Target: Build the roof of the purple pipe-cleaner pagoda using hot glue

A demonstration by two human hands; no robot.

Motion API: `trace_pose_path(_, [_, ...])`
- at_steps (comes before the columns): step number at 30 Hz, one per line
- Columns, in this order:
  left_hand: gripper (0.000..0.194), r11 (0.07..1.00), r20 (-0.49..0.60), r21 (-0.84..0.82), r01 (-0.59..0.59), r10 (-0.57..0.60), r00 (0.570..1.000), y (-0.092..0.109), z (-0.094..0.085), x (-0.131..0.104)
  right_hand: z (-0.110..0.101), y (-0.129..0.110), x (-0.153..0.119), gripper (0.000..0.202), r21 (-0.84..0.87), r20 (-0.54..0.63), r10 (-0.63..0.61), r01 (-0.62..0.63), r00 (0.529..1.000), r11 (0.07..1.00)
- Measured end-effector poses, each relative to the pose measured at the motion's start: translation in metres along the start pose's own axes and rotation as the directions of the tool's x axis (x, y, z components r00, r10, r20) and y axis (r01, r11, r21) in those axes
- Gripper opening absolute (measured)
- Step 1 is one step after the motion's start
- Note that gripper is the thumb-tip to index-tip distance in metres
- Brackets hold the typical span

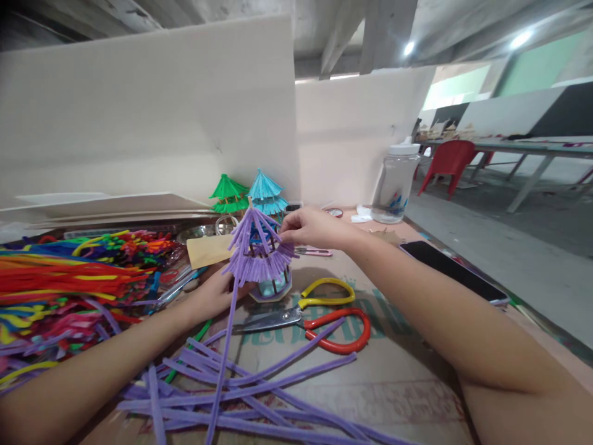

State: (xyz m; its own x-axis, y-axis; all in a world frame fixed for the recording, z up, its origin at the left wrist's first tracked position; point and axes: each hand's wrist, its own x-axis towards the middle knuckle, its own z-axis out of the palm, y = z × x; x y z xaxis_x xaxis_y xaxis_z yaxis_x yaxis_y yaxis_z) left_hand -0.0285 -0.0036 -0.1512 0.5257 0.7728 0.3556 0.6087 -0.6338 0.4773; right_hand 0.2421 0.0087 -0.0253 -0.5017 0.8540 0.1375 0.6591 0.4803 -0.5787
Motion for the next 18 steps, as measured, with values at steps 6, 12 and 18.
trace_pose_path(6, [0.034, 1.000, -0.008, 0.022, -0.013, 0.013, 1.000, -0.006, 0.003, 0.000, -0.021, 0.008, -0.003, 0.032, 0.195, -0.096, -0.055, 0.073, 0.994, 0.978])
trace_pose_path(12, [0.030, 0.999, -0.016, 0.044, -0.020, 0.020, 1.000, -0.009, 0.003, -0.001, -0.034, 0.018, -0.005, 0.034, 0.644, -0.010, -0.038, 0.035, 0.999, 0.764])
trace_pose_path(18, [0.028, 0.998, -0.017, 0.062, 0.000, 0.001, 1.000, -0.007, 0.002, -0.002, -0.047, 0.020, -0.010, 0.025, 0.068, -0.029, 0.034, -0.032, 0.999, 0.997])
